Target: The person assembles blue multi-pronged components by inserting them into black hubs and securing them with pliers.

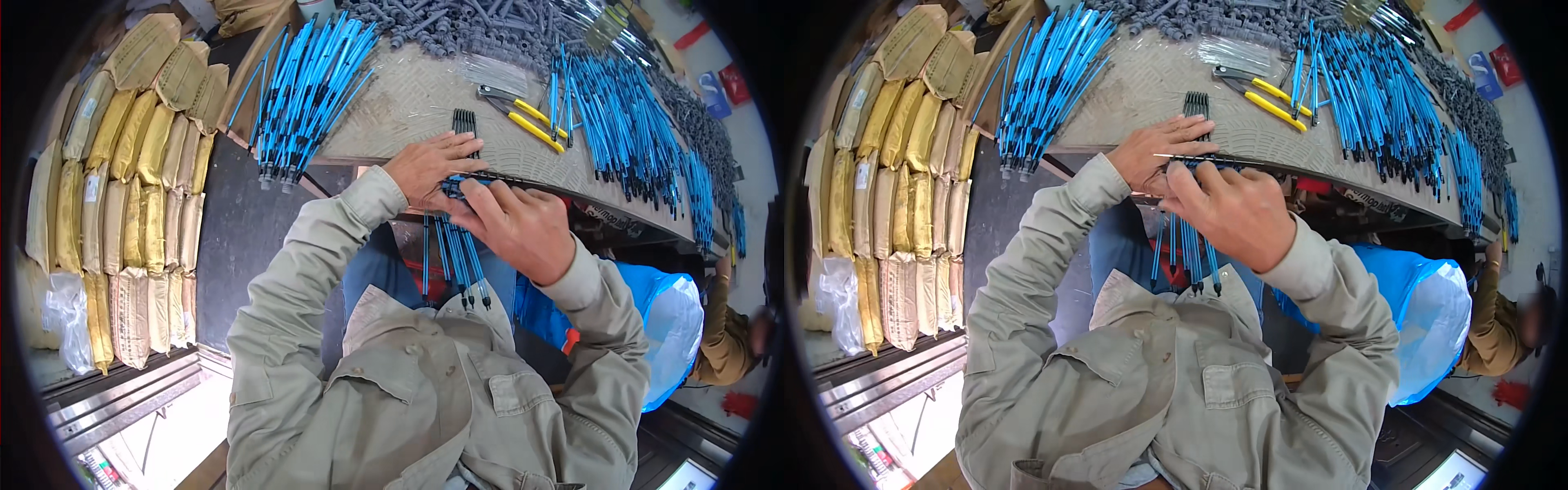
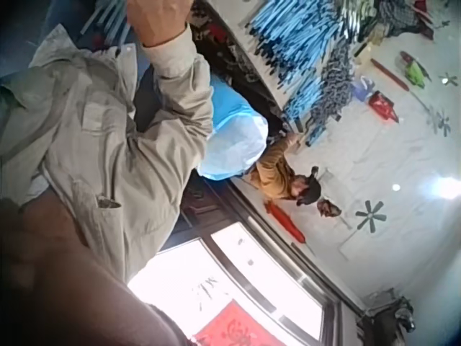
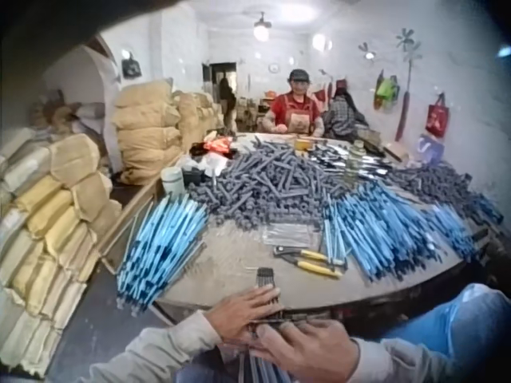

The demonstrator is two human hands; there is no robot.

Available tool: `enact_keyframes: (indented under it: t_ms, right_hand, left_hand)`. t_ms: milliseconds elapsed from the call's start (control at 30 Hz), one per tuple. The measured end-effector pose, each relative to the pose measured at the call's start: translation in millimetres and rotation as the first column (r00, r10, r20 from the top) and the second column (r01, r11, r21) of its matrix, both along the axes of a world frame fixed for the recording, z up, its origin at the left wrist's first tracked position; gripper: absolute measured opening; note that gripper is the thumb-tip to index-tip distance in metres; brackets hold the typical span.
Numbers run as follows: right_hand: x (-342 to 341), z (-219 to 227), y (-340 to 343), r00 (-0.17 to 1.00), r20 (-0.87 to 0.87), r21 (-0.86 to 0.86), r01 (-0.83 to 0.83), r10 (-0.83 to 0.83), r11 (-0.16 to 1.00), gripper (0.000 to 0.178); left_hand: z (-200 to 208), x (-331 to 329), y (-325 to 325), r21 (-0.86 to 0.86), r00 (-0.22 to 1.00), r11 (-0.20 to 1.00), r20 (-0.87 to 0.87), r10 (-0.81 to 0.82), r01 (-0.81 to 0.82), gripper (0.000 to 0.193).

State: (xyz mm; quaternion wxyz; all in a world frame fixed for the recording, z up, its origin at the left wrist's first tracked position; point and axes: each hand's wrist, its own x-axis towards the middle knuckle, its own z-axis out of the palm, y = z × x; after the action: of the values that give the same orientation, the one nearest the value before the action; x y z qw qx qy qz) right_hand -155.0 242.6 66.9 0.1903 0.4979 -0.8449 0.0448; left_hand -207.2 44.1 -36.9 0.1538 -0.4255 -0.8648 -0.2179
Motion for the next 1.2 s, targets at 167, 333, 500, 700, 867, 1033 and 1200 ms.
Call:
enact_keyframes:
  t_ms: [167,333,500,700,867,1033,1200]
  right_hand:
    - [-9,-13,0,0.997,0.005,-0.2,-0.074,0.077,0.977,0.017]
    - [-8,-5,7,0.992,0.052,-0.252,-0.098,0.115,0.963,0.014]
    - [-11,-11,10,0.991,0.025,-0.283,-0.122,0.134,0.951,0.013]
    - [-11,-20,7,0.992,-0.015,-0.311,-0.127,0.128,0.942,0.014]
    - [-8,-19,6,0.992,-0.025,-0.308,-0.124,0.123,0.943,0.015]
    - [-9,-15,4,0.992,-0.03,-0.274,-0.127,0.124,0.953,0.015]
    - [-11,-13,5,0.988,0.007,-0.3,-0.144,0.153,0.943,0.015]
  left_hand:
    - [1,1,-4,0.021,0.998,1.0,0.061,-0.016,0.015,0.083]
    - [4,-1,-9,0.004,0.992,0.999,0.121,-0.043,0.043,0.086]
    - [10,-9,-5,-0.015,0.985,0.995,0.144,-0.097,0.1,0.084]
    - [8,-9,-2,-0.067,0.988,0.994,0.136,-0.077,0.087,0.072]
    - [7,-8,-2,-0.062,0.987,0.995,0.146,-0.068,0.077,0.066]
    - [9,-8,-2,-0.05,0.987,0.996,0.142,-0.07,0.077,0.066]
    - [14,-5,-2,-0.038,0.984,0.996,0.162,-0.076,0.083,0.066]
